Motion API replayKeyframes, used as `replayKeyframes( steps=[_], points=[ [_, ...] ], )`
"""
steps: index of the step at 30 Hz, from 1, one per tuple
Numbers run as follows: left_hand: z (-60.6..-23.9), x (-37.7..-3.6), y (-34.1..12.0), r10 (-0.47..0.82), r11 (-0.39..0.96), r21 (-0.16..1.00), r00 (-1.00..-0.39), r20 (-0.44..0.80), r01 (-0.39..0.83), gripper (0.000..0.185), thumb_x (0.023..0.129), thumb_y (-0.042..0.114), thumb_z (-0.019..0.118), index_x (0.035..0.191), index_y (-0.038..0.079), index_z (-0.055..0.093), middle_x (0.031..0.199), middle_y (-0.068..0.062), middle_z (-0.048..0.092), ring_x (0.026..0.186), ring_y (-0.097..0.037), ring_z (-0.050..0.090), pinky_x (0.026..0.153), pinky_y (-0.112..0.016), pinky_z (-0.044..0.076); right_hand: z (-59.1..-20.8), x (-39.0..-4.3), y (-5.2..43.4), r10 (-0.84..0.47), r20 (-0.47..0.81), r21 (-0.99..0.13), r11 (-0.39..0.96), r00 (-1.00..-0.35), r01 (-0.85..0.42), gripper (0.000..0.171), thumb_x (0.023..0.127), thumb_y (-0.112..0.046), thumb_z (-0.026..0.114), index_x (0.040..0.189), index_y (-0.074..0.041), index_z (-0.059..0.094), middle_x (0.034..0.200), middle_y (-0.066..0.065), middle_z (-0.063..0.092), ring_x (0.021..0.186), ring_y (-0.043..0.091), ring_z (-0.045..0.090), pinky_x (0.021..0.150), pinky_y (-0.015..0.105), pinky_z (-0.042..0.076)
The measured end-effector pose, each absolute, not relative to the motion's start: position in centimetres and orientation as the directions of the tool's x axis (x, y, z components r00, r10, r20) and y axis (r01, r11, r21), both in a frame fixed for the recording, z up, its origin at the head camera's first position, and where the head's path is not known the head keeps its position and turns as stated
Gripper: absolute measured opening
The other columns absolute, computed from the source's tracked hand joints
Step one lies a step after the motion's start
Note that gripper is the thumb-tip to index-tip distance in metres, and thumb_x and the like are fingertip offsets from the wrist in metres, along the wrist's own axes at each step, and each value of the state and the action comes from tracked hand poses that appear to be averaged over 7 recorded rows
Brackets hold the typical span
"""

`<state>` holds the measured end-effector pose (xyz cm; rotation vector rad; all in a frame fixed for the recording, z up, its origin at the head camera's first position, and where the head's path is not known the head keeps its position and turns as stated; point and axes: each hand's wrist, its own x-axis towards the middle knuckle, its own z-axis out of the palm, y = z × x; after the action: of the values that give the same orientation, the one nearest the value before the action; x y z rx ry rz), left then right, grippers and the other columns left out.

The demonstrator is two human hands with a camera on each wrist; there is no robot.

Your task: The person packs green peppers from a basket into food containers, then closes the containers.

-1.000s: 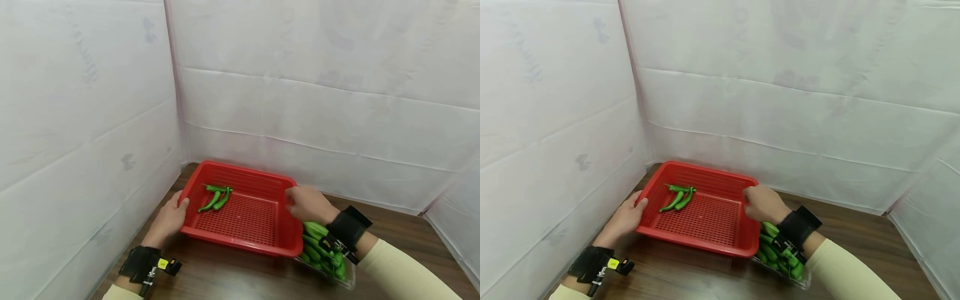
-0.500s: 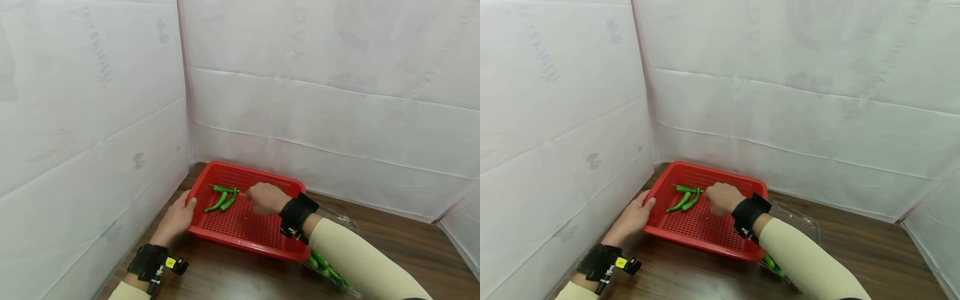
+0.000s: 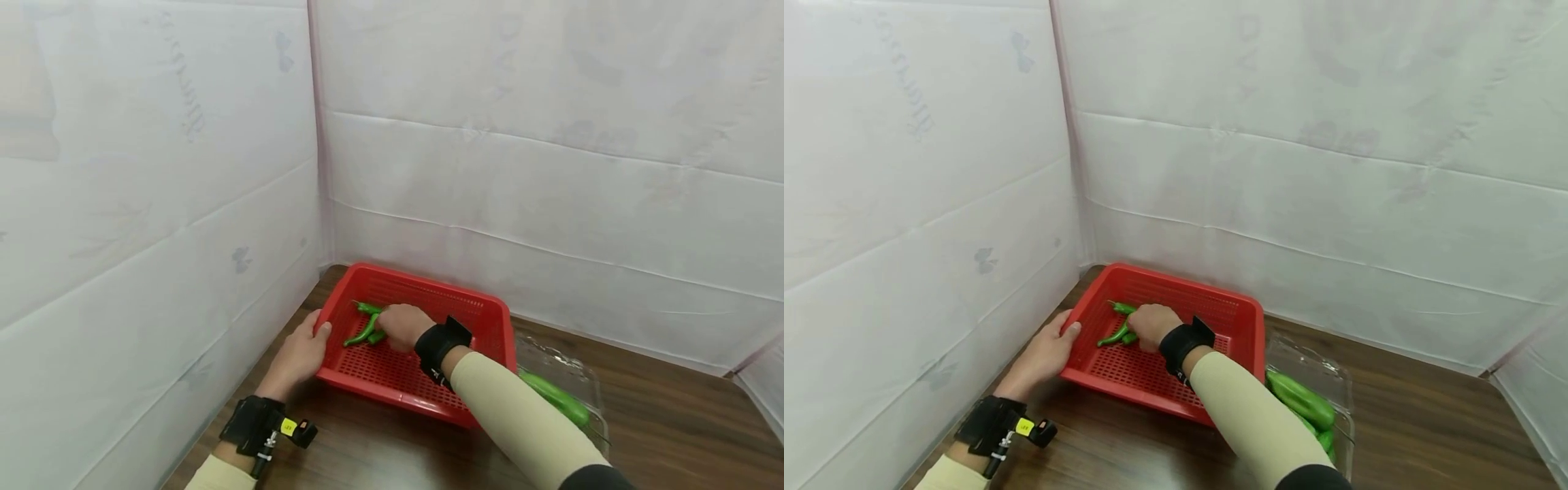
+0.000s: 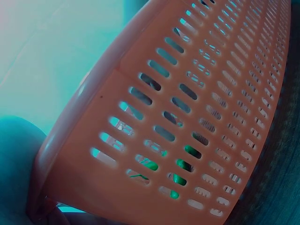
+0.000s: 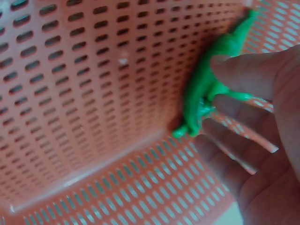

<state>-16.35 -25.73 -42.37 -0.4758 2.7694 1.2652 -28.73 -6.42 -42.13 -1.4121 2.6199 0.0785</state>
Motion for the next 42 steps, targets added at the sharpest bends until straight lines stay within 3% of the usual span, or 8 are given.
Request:
replayKeyframes(
  steps=[7,15,22,29,42],
  points=[
    [-42.6,-16.3,-24.7,-0.246,0.608,0.741,-0.955,-0.166,-0.285,0.057,0.112,0.032,0.041,0.163,0.009,0.028,0.144,-0.022,0.059,0.114,-0.031,0.064,0.094,-0.058,0.053,-44.2,-29.5,-6.1,-0.855,-0.112,0.014,0.507,-0.506,-0.862,0.026,0.088,-0.003,0.074,0.073,-0.021,0.064,0.068,-0.008,0.051,0.065,0.01,0.04,0.062,0.024,0.039],
    [-42.5,-16.4,-24.7,-0.251,0.6,0.752,-0.957,-0.148,-0.274,0.056,0.112,0.032,0.042,0.162,0.01,0.03,0.138,-0.021,0.063,0.109,-0.029,0.067,0.087,-0.05,0.056,-44.9,-30.2,-5.7,-0.859,-0.111,-0.026,0.504,-0.499,-0.863,0.035,0.086,-0.004,0.076,0.063,-0.02,0.054,0.061,-0.009,0.042,0.061,0.009,0.035,0.059,0.023,0.033],
    [-42.4,-16.3,-25.1,-0.254,0.595,0.754,-0.955,-0.151,-0.278,0.057,0.112,0.031,0.041,0.163,0.009,0.029,0.142,-0.021,0.061,0.114,-0.031,0.066,0.091,-0.053,0.056,-44.7,-30.2,-6.6,-0.835,-0.134,-0.045,0.544,-0.534,-0.838,0.048,0.087,-0.001,0.073,0.057,-0.023,0.042,0.057,-0.01,0.034,0.06,0.01,0.03,0.058,0.024,0.03],
    [-42.3,-16.2,-24.8,-0.253,0.581,0.76,-0.952,-0.173,-0.292,0.057,0.112,0.032,0.043,0.163,0.011,0.03,0.14,-0.019,0.062,0.11,-0.029,0.066,0.087,-0.047,0.057,-44.6,-30.1,-6.4,-0.809,-0.167,-0.098,0.582,-0.563,-0.807,0.057,0.088,0.002,0.069,0.057,-0.023,0.029,0.06,-0.008,0.014,0.061,0.011,0.015,0.057,0.027,0.02],
    [-42.1,-16.3,-24.6,-0.239,0.591,0.759,-0.958,-0.161,-0.274,0.056,0.112,0.032,0.042,0.162,0.01,0.031,0.135,-0.02,0.064,0.106,-0.027,0.068,0.079,-0.039,0.056,-44.1,-29.9,-6.1,-0.807,-0.174,-0.122,0.586,-0.565,-0.801,0.056,0.09,0.002,0.069,0.057,-0.021,0.029,0.061,-0.007,0.015,0.06,0.011,0.015,0.057,0.027,0.019]
  ],
)
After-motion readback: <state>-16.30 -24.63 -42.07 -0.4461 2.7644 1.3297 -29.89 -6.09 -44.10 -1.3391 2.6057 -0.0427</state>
